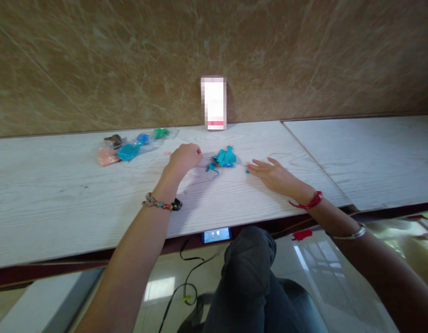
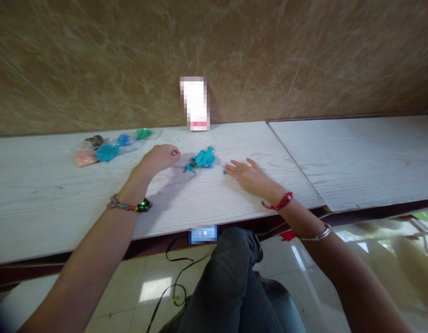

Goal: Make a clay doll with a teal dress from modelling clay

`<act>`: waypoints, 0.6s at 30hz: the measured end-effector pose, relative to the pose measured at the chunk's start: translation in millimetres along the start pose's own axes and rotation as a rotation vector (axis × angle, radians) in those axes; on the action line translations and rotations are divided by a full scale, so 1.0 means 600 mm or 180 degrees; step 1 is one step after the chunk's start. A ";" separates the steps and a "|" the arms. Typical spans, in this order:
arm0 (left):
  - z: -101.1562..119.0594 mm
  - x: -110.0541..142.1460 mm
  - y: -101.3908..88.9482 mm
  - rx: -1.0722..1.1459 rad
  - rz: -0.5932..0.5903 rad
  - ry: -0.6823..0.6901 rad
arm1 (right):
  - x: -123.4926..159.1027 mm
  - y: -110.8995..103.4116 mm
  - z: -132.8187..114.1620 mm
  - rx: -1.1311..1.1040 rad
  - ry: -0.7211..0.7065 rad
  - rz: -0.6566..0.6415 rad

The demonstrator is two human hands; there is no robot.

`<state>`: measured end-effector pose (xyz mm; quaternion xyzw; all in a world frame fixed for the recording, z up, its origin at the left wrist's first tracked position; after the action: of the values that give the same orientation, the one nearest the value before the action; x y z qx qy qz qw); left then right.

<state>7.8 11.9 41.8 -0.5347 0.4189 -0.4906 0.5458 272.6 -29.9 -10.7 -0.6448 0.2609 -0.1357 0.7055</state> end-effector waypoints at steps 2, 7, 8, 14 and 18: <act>0.000 0.000 0.001 -0.0010 0.0013 0.0001 | 0.003 0.004 0.001 -0.0085 0.0035 -0.0061; 0.001 0.001 0.000 0.0001 -0.0054 0.0025 | 0.003 0.006 0.006 -0.0715 0.0399 0.0106; 0.001 0.001 -0.001 0.0003 -0.0046 0.0037 | 0.002 0.004 0.005 -0.0753 0.0423 0.0111; 0.000 0.002 -0.006 0.0009 0.0012 -0.0008 | -0.004 0.001 0.002 -0.0489 0.0124 0.0167; 0.002 0.004 -0.008 0.0025 0.0005 0.0020 | -0.005 0.002 0.003 -0.0548 0.0109 0.0527</act>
<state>9.1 9.7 46.8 -0.5306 0.4192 -0.4935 0.5470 271.0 -26.9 -11.2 -0.6769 0.3358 -0.0651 0.6518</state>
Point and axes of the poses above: each hand's wrist, its own x-axis away from the middle knuckle, its own y-axis out of the palm, z = x × y, the point moved 2 cm from there along -x, towards the middle knuckle, and after that the axes turned 9 degrees about -y, right-handed, at the moved point
